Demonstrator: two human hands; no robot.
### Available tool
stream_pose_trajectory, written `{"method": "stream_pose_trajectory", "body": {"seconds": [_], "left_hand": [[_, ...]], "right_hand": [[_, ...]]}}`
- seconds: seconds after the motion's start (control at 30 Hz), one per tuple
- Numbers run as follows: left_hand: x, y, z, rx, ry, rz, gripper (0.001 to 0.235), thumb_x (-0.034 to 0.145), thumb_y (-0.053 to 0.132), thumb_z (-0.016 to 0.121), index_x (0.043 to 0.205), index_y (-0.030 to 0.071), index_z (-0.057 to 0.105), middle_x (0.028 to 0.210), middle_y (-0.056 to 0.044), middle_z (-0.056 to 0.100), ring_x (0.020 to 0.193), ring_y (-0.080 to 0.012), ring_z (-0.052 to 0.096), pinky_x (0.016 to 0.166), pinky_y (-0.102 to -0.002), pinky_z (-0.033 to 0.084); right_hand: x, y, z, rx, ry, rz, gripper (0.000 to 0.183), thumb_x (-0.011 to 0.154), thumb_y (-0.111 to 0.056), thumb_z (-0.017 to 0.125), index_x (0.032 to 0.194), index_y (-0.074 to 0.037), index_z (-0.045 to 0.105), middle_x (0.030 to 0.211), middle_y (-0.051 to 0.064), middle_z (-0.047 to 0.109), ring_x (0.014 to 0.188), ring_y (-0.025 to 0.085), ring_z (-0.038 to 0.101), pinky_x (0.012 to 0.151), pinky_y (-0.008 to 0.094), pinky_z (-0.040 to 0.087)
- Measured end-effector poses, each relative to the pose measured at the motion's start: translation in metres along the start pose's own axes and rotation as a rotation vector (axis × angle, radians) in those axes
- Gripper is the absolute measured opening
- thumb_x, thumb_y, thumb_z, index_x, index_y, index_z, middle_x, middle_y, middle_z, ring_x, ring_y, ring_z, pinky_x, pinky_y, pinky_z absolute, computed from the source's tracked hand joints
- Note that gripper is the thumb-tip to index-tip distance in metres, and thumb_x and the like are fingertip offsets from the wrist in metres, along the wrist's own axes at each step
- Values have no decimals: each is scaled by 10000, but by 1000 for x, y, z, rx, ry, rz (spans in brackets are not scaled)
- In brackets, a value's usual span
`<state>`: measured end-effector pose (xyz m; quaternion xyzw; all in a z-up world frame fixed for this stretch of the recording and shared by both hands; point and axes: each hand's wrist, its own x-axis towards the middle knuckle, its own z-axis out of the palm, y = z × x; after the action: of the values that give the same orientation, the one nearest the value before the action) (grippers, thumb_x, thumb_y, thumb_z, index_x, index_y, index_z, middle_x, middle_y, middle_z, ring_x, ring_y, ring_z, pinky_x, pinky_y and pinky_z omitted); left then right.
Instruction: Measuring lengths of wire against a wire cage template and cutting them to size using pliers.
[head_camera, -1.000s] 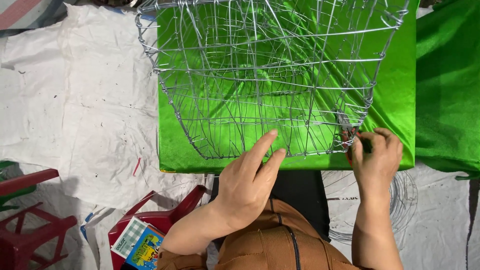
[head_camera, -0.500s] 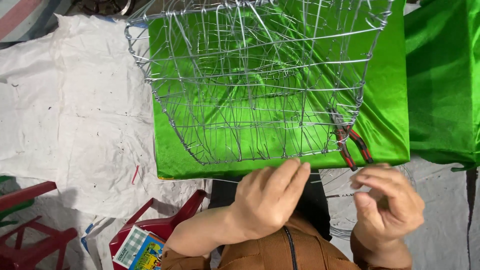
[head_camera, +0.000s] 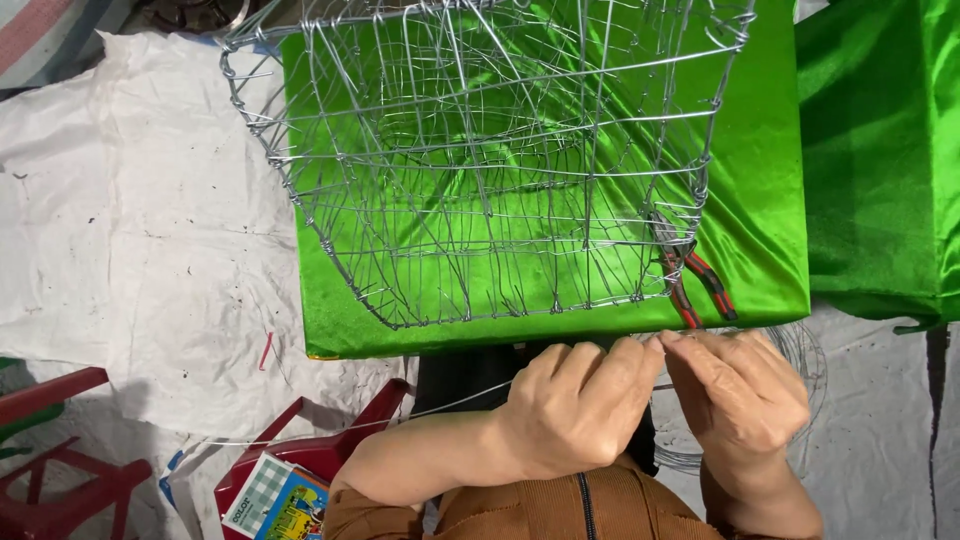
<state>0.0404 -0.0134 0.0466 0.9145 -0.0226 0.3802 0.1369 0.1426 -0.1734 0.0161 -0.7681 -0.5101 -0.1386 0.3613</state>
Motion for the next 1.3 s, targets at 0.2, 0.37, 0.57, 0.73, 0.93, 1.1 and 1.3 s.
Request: {"method": "stream_pose_trajectory", "body": {"seconds": [0.2,0.37,0.57,0.73,0.93,1.1,1.3], "left_hand": [[-1,-7,-12,40,-90,-22,73,1030,59,710,1064,53,775,891,-78,674,688,-186,590,569,-288,428],[-19,-17,-20,104,-153,-67,116,984,39,756,1096,69,760,874,-52,613,613,-166,469,529,-304,368],[-23,-25,-22,145,-137,-103,225,917,11,862,1088,104,750,847,-13,580,582,-138,447,485,-290,371],[-15,-31,-17,172,-119,-92,166,929,8,830,1049,109,776,858,-7,604,602,-133,491,504,-277,395],[-16,-39,-19,182,-174,-81,215,936,-65,764,1092,83,758,855,-20,606,632,-137,509,511,-270,407],[-33,-43,-19,208,-167,-123,325,941,-46,800,1183,136,681,848,-2,557,563,-123,388,460,-278,312],[-44,-57,-28,165,-192,-141,330,990,-26,732,1267,130,646,918,-26,583,597,-169,429,514,-325,336]], "right_hand": [[-5,18,-1,-38,146,21,101,945,98,819,1012,62,752,883,225,734,700,286,663,604,393,428],[-24,64,7,-118,263,4,164,974,132,873,1090,61,781,946,255,730,740,272,663,639,374,503],[-4,66,24,-39,216,51,142,1000,145,800,1111,69,757,1015,265,676,833,314,681,763,390,583],[5,71,32,-42,195,54,86,999,156,772,1071,128,733,1007,290,727,894,365,720,831,420,612],[9,76,40,-14,177,38,102,989,164,765,1085,135,749,1018,310,732,897,349,741,820,388,638],[11,66,38,72,122,74,96,1007,132,699,1099,155,717,1052,322,714,929,366,734,833,378,631],[5,46,35,92,119,261,262,1089,-51,585,1237,153,657,1086,281,711,975,360,689,853,403,565]]}}
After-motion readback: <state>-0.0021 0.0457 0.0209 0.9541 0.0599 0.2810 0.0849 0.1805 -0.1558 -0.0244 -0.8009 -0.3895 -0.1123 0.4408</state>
